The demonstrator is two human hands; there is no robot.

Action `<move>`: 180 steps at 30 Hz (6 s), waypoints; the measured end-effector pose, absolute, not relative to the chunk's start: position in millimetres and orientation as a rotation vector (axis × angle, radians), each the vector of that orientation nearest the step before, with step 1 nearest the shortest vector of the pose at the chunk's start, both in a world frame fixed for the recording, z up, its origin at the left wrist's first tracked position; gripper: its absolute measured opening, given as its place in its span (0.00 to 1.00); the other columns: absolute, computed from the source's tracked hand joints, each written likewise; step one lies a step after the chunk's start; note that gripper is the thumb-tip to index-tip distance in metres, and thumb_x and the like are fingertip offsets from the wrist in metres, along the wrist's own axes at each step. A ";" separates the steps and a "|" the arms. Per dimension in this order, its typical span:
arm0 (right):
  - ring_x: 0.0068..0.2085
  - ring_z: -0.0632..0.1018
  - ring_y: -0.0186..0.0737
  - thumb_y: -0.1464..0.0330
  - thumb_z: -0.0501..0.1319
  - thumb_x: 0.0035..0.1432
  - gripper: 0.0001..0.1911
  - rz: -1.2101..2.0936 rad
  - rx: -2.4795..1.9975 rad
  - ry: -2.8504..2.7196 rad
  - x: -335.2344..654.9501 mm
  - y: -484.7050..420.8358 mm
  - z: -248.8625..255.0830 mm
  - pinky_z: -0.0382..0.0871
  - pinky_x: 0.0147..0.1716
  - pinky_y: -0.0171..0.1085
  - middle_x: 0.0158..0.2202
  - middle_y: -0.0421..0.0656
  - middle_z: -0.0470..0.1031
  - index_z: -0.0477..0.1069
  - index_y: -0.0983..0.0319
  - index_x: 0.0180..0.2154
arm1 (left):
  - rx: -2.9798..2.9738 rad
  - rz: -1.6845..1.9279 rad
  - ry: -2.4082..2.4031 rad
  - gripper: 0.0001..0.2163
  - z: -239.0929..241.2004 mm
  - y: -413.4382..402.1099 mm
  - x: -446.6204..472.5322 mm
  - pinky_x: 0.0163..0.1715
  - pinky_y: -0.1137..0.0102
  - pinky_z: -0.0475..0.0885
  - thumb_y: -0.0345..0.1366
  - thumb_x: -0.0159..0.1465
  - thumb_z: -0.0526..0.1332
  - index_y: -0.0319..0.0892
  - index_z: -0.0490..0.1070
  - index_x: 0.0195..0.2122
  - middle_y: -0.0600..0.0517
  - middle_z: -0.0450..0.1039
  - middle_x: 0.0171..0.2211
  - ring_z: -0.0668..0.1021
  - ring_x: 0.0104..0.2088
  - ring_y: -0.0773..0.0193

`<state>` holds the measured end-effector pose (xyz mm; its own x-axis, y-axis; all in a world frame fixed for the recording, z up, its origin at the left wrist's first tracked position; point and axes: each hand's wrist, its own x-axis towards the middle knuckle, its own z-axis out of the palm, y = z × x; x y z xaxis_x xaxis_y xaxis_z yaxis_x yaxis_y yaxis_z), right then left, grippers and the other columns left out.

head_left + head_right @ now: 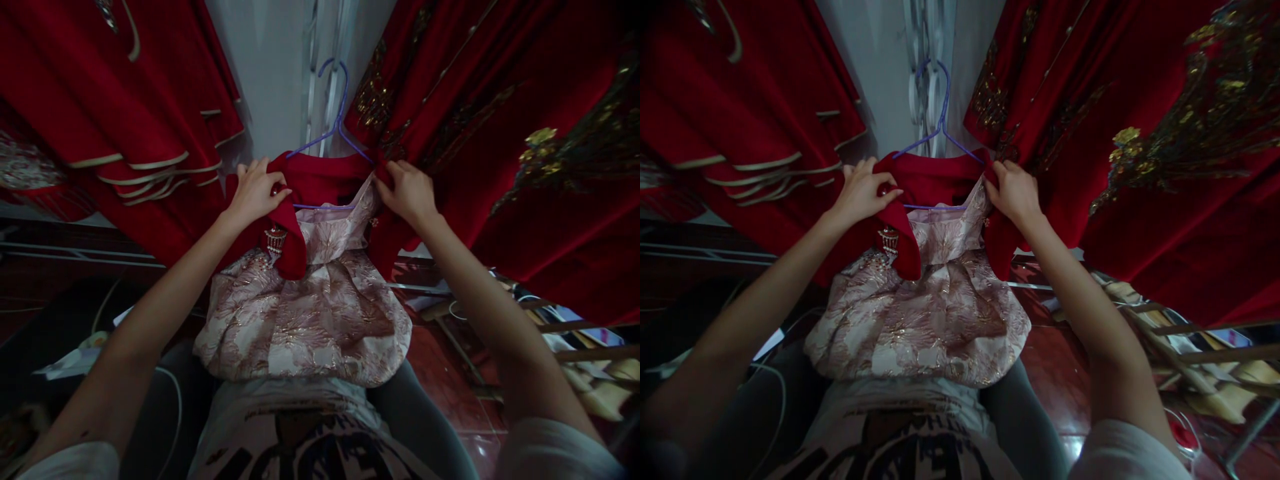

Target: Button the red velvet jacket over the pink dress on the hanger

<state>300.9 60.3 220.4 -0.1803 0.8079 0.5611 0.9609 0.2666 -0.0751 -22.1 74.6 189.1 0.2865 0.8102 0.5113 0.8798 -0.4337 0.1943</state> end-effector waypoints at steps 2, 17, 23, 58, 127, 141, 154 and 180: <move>0.41 0.75 0.54 0.57 0.52 0.63 0.16 -0.236 -1.539 -2.023 281.4 65.3 202.6 0.67 0.39 0.47 0.37 0.53 0.74 0.68 0.61 0.40 | -2.406 -0.848 -1.600 0.17 187.7 72.9 -20.8 0.54 0.46 0.56 0.51 0.64 0.57 0.43 0.74 0.39 0.40 0.66 0.52 0.66 0.56 0.38; 0.37 0.75 0.43 0.64 0.62 0.51 0.27 0.295 -1.278 -1.679 235.5 57.4 156.6 0.70 0.32 0.40 0.43 0.48 0.69 0.56 0.58 0.51 | -2.285 -1.154 -1.563 0.21 181.6 70.4 -24.6 0.54 0.54 0.59 0.56 0.66 0.52 0.45 0.70 0.43 0.44 0.60 0.59 0.59 0.62 0.48; 0.37 0.74 0.38 0.66 0.57 0.53 0.15 0.356 -1.160 -1.761 237.3 57.1 174.7 0.68 0.31 0.36 0.40 0.43 0.70 0.62 0.56 0.44 | -2.156 -1.417 -1.658 0.24 161.4 52.0 -5.5 0.48 0.58 0.65 0.59 0.67 0.45 0.47 0.63 0.51 0.45 0.68 0.47 0.71 0.50 0.53; 0.43 0.79 0.38 0.59 0.61 0.61 0.16 0.759 -0.760 -1.858 233.5 33.7 155.8 0.75 0.46 0.39 0.44 0.44 0.78 0.74 0.59 0.48 | -2.423 -2.220 -1.291 0.16 130.5 35.9 52.2 0.42 0.71 0.75 0.31 0.59 0.66 0.44 0.68 0.48 0.53 0.75 0.36 0.79 0.38 0.68; 0.39 0.80 0.47 0.67 0.64 0.53 0.36 0.571 -1.338 -1.749 250.7 3.5 104.7 0.76 0.42 0.49 0.40 0.47 0.77 0.55 0.61 0.62 | -2.911 -2.521 -1.699 0.24 111.1 20.4 71.9 0.56 0.56 0.70 0.55 0.66 0.53 0.50 0.66 0.59 0.46 0.58 0.66 0.66 0.63 0.54; 0.37 0.77 0.34 0.62 0.69 0.52 0.21 1.049 -0.848 -1.736 270.8 -41.5 177.3 0.76 0.38 0.36 0.42 0.41 0.76 0.72 0.54 0.49 | -3.059 -2.180 -1.547 0.14 108.4 -6.4 44.4 0.38 0.67 0.77 0.47 0.64 0.60 0.42 0.77 0.40 0.47 0.80 0.36 0.81 0.35 0.62; 0.36 0.79 0.33 0.61 0.61 0.59 0.15 0.980 -0.906 -1.713 190.6 24.0 89.9 0.77 0.37 0.35 0.44 0.45 0.77 0.74 0.60 0.45 | -2.173 -1.997 -1.783 0.09 65.5 38.3 22.5 0.38 0.70 0.74 0.33 0.59 0.63 0.43 0.66 0.39 0.52 0.74 0.34 0.78 0.34 0.66; 0.35 0.79 0.33 0.72 0.59 0.60 0.08 0.541 -1.053 -1.709 163.9 50.0 83.4 0.76 0.37 0.32 0.38 0.43 0.78 0.77 0.62 0.39 | -2.227 -2.367 -1.872 0.11 62.8 43.2 22.2 0.40 0.68 0.78 0.31 0.53 0.65 0.38 0.76 0.38 0.48 0.80 0.36 0.81 0.35 0.64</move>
